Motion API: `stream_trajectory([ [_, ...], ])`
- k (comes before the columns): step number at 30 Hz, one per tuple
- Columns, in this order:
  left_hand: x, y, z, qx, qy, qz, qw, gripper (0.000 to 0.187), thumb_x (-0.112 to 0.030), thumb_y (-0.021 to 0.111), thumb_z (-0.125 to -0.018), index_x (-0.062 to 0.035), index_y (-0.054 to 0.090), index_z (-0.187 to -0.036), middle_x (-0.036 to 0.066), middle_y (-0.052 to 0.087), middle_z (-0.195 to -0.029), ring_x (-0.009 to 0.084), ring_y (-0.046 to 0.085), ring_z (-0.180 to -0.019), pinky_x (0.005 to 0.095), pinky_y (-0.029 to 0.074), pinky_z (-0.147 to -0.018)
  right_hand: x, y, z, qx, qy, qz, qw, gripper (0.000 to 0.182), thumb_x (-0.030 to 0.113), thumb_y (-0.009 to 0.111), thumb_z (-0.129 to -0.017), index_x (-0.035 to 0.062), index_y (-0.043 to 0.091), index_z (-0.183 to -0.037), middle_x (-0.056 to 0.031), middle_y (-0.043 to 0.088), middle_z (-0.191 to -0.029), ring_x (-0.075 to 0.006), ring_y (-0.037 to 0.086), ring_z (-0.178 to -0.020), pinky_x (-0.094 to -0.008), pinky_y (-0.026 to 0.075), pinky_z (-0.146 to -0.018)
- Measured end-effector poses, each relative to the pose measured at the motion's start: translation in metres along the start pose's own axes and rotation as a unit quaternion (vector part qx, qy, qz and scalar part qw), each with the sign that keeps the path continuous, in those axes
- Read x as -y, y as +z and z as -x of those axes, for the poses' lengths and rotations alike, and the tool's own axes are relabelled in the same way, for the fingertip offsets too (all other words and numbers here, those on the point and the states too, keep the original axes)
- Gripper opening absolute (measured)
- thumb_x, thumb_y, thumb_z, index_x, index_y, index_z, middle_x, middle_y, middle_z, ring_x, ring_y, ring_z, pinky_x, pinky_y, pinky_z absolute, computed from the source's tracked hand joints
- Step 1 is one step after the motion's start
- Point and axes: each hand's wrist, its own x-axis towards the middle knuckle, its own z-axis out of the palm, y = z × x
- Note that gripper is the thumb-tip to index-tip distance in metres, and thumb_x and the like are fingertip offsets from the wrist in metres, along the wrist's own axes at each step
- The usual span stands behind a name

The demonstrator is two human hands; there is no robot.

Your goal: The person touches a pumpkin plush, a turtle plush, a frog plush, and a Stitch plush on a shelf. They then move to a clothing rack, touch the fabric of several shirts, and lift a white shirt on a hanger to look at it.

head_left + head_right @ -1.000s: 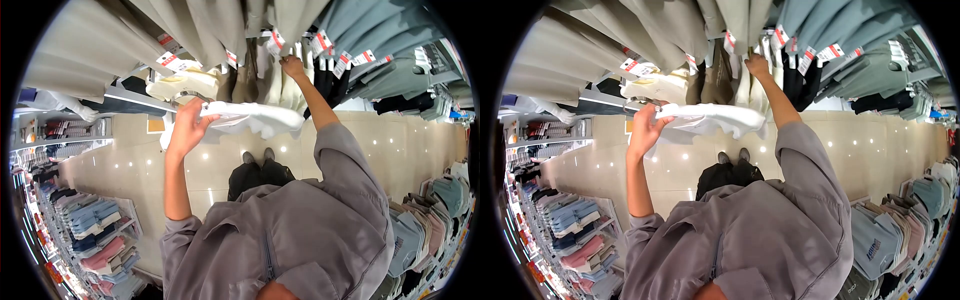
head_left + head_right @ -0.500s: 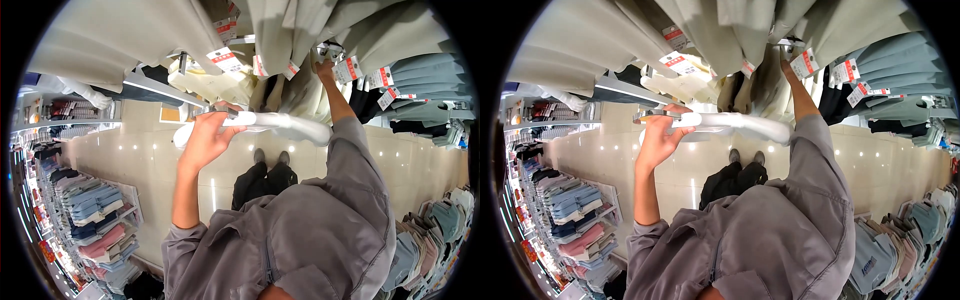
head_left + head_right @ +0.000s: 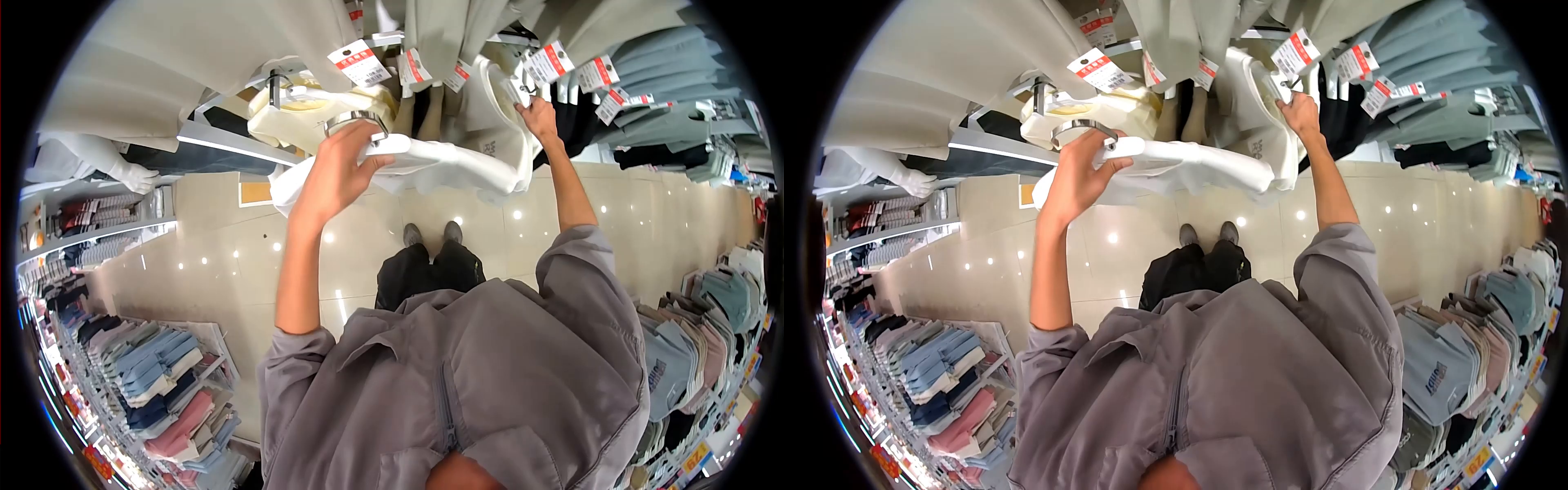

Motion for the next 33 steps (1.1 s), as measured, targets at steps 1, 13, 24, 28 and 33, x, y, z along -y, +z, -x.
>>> stream_trajectory([
  [1,0.000,0.001,-0.001,0.014,-0.004,0.009,1.000,0.033,-0.011,0.074,-0.076,0.0044,0.060,-0.102,0.017,0.063,-0.096,0.0365,0.058,-0.079,0.0391,0.047,-0.070,-0.003,-0.006,0.012,0.003,-0.017,-0.008,1.000,0.040,0.037,0.068,-0.079,-0.0028,0.065,-0.083,-0.0253,0.064,-0.076,-0.0409,0.063,-0.077,-0.0470,0.048,-0.072],
  [13,-0.016,0.029,0.013,0.069,0.034,-0.004,0.997,0.036,-0.010,0.074,-0.077,0.0057,0.060,-0.107,0.017,0.064,-0.095,0.0320,0.054,-0.068,0.0365,0.047,-0.065,-0.003,-0.143,0.122,0.100,-0.157,-0.011,0.982,0.033,0.023,0.074,-0.073,-0.0071,0.064,-0.084,-0.0211,0.059,-0.080,-0.0361,0.059,-0.072,-0.0405,0.046,-0.067],
  [24,-0.101,0.013,-0.006,0.015,0.108,-0.044,0.993,0.046,-0.023,0.074,-0.079,0.0071,0.060,-0.112,0.015,0.066,-0.086,0.0189,0.055,-0.071,0.0305,0.046,-0.070,0.033,-0.298,0.127,0.040,-0.259,-0.086,0.961,0.038,0.033,0.068,-0.084,-0.0040,0.060,-0.086,-0.0056,0.050,-0.069,-0.0144,0.042,-0.064,-0.0299,0.034,-0.058],
  [28,-0.138,-0.010,-0.019,-0.001,0.129,-0.040,0.991,0.043,-0.025,0.073,-0.082,0.0067,0.060,-0.108,0.013,0.065,-0.086,0.0174,0.056,-0.075,0.0303,0.047,-0.073,0.065,-0.349,0.130,0.030,-0.292,-0.096,0.951,0.037,0.033,0.067,-0.085,-0.0025,0.057,-0.081,-0.0046,0.050,-0.067,-0.0139,0.043,-0.063,-0.0286,0.034,-0.058],
  [33,-0.172,-0.037,-0.037,0.014,0.150,-0.032,0.988,0.041,-0.027,0.071,-0.084,0.0060,0.060,-0.106,0.010,0.064,-0.089,0.0160,0.058,-0.081,0.0296,0.047,-0.077,0.093,-0.397,0.119,0.012,-0.267,-0.091,0.959,0.042,0.030,0.071,-0.078,-0.0071,0.052,-0.070,-0.0032,0.043,-0.061,-0.0129,0.041,-0.062,-0.0341,0.033,-0.055],
])
